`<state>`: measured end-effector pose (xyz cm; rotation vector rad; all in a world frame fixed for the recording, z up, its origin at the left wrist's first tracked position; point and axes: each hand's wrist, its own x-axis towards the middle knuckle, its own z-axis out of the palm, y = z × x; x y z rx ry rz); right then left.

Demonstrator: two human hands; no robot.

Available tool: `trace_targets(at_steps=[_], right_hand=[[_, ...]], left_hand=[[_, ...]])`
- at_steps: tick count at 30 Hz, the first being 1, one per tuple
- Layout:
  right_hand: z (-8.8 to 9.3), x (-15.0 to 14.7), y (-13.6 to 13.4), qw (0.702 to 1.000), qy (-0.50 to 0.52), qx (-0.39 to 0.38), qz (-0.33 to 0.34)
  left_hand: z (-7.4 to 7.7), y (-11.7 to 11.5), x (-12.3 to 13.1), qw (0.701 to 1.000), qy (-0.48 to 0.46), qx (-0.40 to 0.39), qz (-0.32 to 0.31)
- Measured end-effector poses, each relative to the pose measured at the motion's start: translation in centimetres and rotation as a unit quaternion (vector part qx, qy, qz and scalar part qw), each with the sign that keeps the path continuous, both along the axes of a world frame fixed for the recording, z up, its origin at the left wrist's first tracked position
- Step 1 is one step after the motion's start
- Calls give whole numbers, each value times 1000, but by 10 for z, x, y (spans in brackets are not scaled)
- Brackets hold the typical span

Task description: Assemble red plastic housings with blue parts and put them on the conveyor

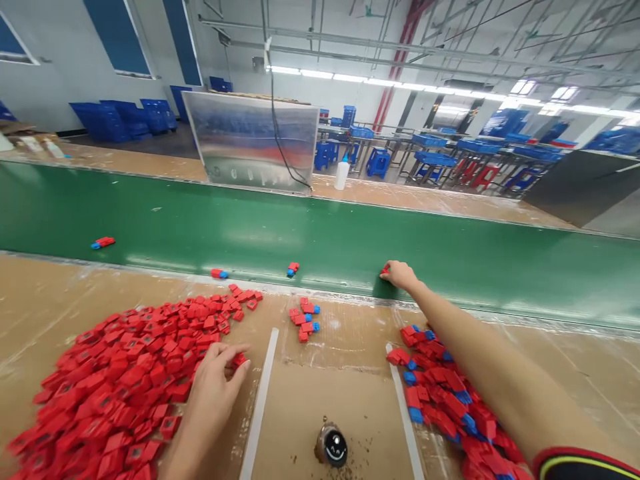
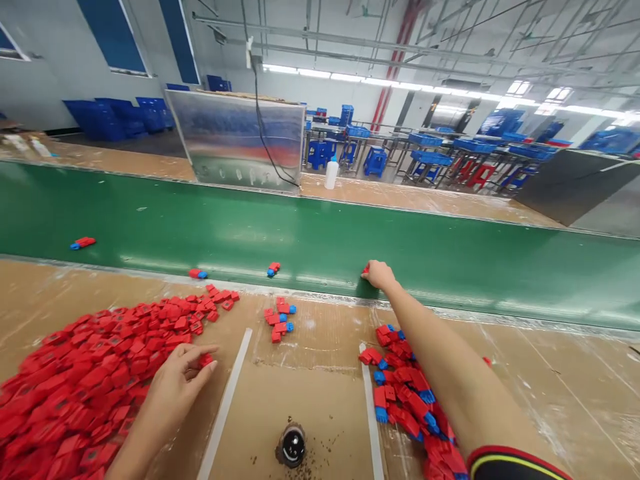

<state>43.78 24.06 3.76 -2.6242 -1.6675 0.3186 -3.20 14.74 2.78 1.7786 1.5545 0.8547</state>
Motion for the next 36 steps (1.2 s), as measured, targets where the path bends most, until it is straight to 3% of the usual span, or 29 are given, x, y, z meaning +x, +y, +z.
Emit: trace_targets(at_steps=[3, 6, 10, 13, 16, 19, 23, 30, 33, 36], right_hand=[[8, -11, -16, 999, 3, 3, 34], [20, -30, -49, 996, 28, 21, 85], [37, -67, -123, 978, 112, 43, 171], [46, -98, -189, 941, 221, 111, 230], [42, -126, -244, 916, 263, 165, 253], [29, -145, -277, 912, 289, 166, 239], [17, -159, -290, 914, 292, 171, 226], [25, -176, -280, 903, 210, 189, 325], [27, -182, -276, 896, 204, 178, 352], [27, -186, -273, 894, 204, 172, 359]], left_hand=[[9, -22, 3, 994, -86, -63, -7], [18, -40, 8, 975, -165, -144, -43], [16, -61, 13, 954, -232, -175, -76], [9, -75, 18, 953, -218, -186, -102], [4, -85, 23, 948, -207, -205, -128], [1, -91, 27, 938, -225, -219, -147], [0, -99, 33, 917, -278, -244, -150], [-7, -115, 35, 850, -402, -328, -92], [-11, -119, 32, 848, -397, -339, -93], [-14, -120, 29, 865, -357, -331, -124]])
